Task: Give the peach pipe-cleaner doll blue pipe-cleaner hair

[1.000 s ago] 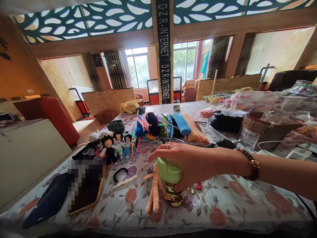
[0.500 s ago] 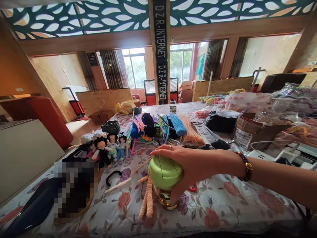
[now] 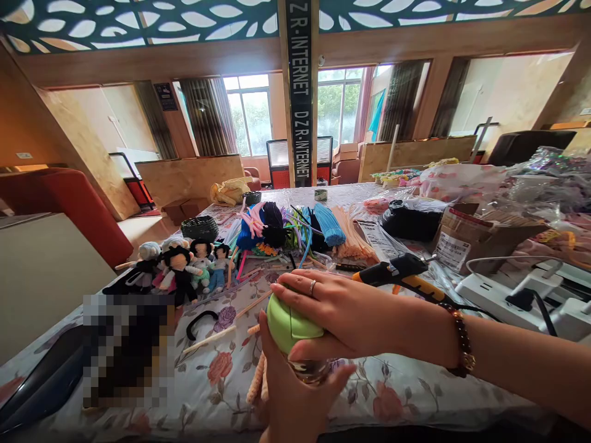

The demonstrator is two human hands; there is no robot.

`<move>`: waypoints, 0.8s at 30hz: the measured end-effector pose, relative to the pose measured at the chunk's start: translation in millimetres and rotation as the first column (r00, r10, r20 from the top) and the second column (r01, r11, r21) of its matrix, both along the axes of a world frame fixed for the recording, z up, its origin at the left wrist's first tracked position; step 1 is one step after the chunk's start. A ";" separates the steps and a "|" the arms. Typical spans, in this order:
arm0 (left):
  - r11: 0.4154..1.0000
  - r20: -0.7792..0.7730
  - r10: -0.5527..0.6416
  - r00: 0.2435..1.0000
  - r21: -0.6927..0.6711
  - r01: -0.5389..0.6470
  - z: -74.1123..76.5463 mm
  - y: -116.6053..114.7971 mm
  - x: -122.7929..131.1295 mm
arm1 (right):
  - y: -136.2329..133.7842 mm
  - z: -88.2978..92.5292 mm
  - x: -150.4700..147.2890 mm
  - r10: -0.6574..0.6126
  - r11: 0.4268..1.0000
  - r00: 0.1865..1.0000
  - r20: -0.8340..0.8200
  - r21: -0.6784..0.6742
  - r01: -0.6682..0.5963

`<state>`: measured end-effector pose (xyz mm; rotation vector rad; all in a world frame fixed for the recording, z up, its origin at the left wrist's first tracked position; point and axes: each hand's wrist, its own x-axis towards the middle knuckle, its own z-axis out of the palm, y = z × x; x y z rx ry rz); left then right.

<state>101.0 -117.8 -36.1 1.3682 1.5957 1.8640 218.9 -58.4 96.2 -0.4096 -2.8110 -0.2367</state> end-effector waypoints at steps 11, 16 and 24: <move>0.999 0.085 -0.007 0.996 -0.036 0.010 -4.1 11.5 4.3 | 2.9 7.1 -10.1 -0.009 1.000 1.000 -0.028 -0.027 0.008; 0.999 0.026 0.031 0.999 -0.034 -0.031 -1.0 12.5 0.8 | 6.5 10.1 -17.6 -0.005 1.000 1.000 -0.012 0.007 0.005; 0.998 0.062 0.020 0.998 -0.053 -0.017 -10.6 14.0 6.9 | -12.1 3.5 0.5 -0.080 0.991 0.995 -0.052 -0.114 0.074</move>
